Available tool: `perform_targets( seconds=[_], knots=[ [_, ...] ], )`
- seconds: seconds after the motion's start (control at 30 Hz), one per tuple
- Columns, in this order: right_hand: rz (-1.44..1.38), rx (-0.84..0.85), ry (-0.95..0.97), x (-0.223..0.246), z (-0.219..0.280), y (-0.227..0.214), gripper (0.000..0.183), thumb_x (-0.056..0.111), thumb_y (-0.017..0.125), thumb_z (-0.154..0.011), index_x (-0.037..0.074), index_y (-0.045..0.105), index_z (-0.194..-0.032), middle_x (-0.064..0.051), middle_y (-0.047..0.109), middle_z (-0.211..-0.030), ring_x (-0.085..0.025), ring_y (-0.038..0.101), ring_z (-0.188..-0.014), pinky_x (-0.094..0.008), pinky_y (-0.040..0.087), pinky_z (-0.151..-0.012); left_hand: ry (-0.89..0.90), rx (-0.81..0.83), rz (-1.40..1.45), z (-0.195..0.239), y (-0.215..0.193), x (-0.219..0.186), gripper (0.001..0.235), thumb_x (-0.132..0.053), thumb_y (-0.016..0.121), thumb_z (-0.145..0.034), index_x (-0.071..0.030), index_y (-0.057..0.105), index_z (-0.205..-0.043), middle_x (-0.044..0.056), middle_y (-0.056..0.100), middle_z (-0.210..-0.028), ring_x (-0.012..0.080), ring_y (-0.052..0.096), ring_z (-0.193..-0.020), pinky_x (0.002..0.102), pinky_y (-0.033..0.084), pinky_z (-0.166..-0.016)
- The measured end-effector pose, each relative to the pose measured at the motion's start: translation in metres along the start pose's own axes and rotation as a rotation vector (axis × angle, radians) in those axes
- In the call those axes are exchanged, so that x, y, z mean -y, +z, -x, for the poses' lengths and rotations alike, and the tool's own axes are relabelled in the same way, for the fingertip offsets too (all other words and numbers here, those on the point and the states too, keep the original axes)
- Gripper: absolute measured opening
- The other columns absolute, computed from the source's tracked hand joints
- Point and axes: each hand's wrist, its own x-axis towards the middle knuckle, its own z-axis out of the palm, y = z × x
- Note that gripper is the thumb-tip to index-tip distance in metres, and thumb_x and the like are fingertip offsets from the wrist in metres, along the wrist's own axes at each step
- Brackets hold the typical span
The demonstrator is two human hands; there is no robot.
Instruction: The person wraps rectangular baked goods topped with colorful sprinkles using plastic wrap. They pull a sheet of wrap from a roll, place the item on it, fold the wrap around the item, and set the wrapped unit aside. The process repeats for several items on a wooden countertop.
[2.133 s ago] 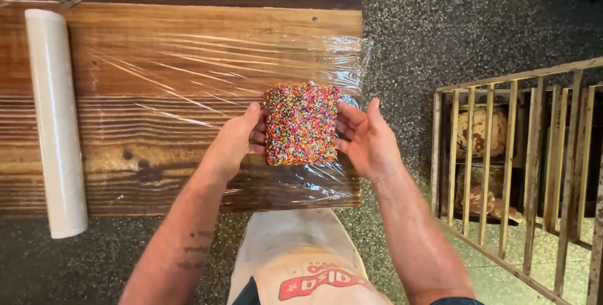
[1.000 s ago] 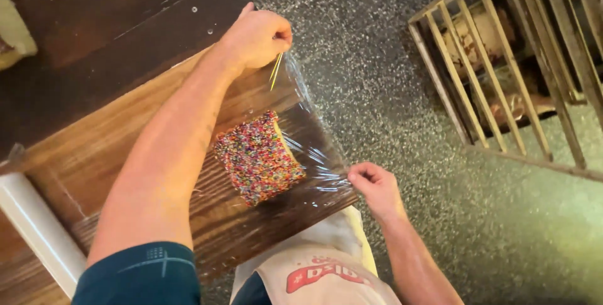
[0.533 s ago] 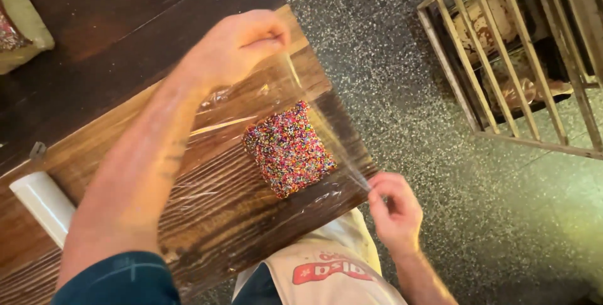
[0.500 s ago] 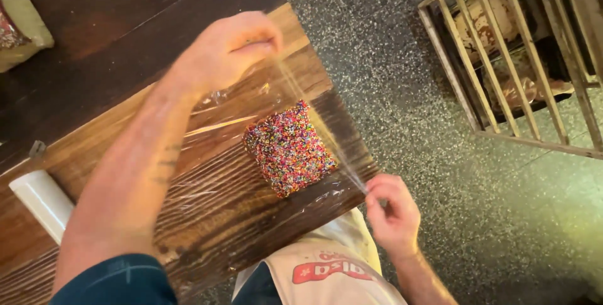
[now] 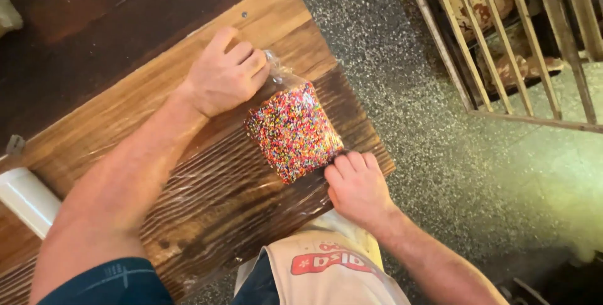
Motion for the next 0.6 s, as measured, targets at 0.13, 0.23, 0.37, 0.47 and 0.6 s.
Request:
perform_targets(
  seconds=[0.13,0.23,0.37,0.47,0.6],
  knots=[
    [0.081,0.078,0.104,0.007,-0.002,0.011,0.018,0.033,0.064,-0.076,0.017,0.059,-0.075,-0.006,0.056,-0.076,-0.029,0.053,-0.072,-0.045,0.039,-0.067,-0.006,0.057,-0.136,0.015,0.004,0.001,0.023,-0.007,0.064,-0.097,-0.016,0.063,-0.075,0.003,0.057,-0.081,0.0205,0.051,-0.067,0.035,0.042,-0.067],
    [0.104,0.091,0.139,0.011,-0.002,0.013,0.021,0.036,0.062,-0.081,0.017,0.059,-0.073,-0.006,0.056,-0.074,-0.029,0.054,-0.071,-0.046,0.039,-0.067,-0.125,0.100,-0.237,0.032,-0.001,0.009,0.011,-0.011,0.061,-0.091,-0.017,0.064,-0.082,0.000,0.058,-0.082,0.0193,0.054,-0.068,0.034,0.036,-0.063],
    [0.129,0.068,0.145,0.014,-0.001,0.012,0.023,0.037,0.061,-0.086,0.016,0.057,-0.076,-0.007,0.055,-0.077,-0.031,0.054,-0.072,-0.046,0.039,-0.065,-0.123,0.084,0.193,0.008,-0.033,-0.003,0.033,-0.019,0.045,-0.112,-0.014,0.068,-0.136,0.002,0.069,-0.137,0.0219,0.062,-0.128,0.042,0.039,-0.112],
    [0.127,0.057,0.166,0.018,0.003,0.011,0.021,0.036,0.062,-0.086,0.017,0.057,-0.078,-0.007,0.054,-0.079,-0.031,0.054,-0.074,-0.046,0.039,-0.065,0.045,0.231,0.094,0.038,0.015,-0.010,0.049,-0.017,0.046,-0.105,-0.018,0.056,-0.153,-0.002,0.055,-0.159,0.0218,0.048,-0.148,0.050,0.030,-0.125],
    [0.129,0.092,0.168,0.017,0.014,0.015,0.024,0.040,0.065,-0.087,0.018,0.058,-0.082,-0.006,0.055,-0.079,-0.031,0.055,-0.074,-0.047,0.041,-0.065,0.039,0.401,0.070,0.053,0.028,-0.003,0.056,-0.026,0.043,-0.102,-0.032,0.049,-0.158,-0.013,0.051,-0.160,0.0203,0.045,-0.149,0.051,0.023,-0.126]
  ],
)
